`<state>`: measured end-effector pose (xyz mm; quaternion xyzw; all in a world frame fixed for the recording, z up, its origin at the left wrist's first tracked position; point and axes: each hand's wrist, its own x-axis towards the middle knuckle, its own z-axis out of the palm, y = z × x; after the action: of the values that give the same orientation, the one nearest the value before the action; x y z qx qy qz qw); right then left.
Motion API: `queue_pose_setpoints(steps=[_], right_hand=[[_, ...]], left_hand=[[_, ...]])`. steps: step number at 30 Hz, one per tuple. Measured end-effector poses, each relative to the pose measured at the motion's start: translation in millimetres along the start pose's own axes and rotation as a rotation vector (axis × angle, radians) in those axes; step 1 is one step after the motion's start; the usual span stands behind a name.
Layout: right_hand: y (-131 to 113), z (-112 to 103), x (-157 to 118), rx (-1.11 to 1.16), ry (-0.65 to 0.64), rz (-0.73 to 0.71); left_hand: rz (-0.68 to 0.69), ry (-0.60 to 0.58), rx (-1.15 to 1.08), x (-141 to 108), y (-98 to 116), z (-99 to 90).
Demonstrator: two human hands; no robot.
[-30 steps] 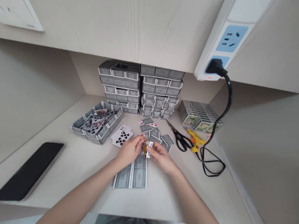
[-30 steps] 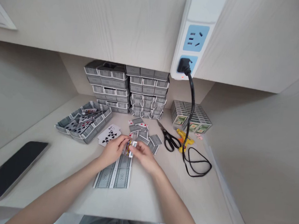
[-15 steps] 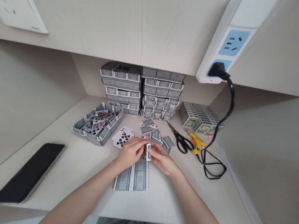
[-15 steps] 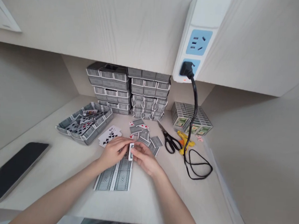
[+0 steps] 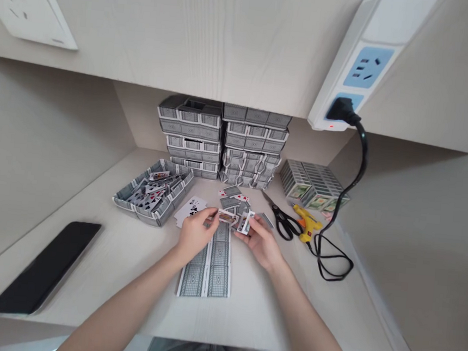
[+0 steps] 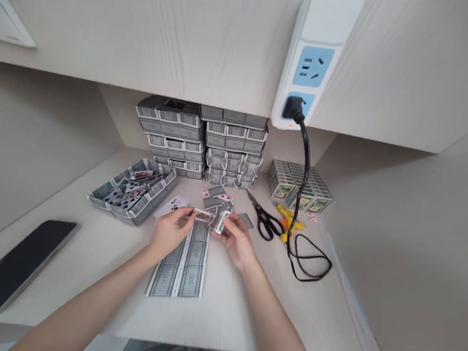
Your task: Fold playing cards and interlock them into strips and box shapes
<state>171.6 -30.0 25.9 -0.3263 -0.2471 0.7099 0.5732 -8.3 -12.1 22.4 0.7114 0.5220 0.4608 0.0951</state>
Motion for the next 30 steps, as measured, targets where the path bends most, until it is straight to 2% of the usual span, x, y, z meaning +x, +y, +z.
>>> queue_pose_setpoints(steps=[3,6,13,18,24,30], right_hand=[[-3,1,-1,0.01,-0.034,0.022],[-3,3,-2,-0.001,-0.072,0.012],[-4,5,-4,-0.091,-0.076,-0.038],[-2,3,-3,-0.203,-0.069,-0.044],[4,4,-1,-0.374,0.008,-0.103],[8,2,1,-0.523,0.005,-0.159]], left_hand=[[-0.041,-0.034,-0.063,0,-1,2.7],[-0.034,-0.119,-0.101,-3,2,3.6],[0.197,-0.334,-0.152,-6,8,2.7],[0.205,-0.365,-0.131,-8,6,5.7],[0.212,-0.349,-0.109,-7,12,0.3],[0.248,-0.423,-0.067,-8,15,-1.7]])
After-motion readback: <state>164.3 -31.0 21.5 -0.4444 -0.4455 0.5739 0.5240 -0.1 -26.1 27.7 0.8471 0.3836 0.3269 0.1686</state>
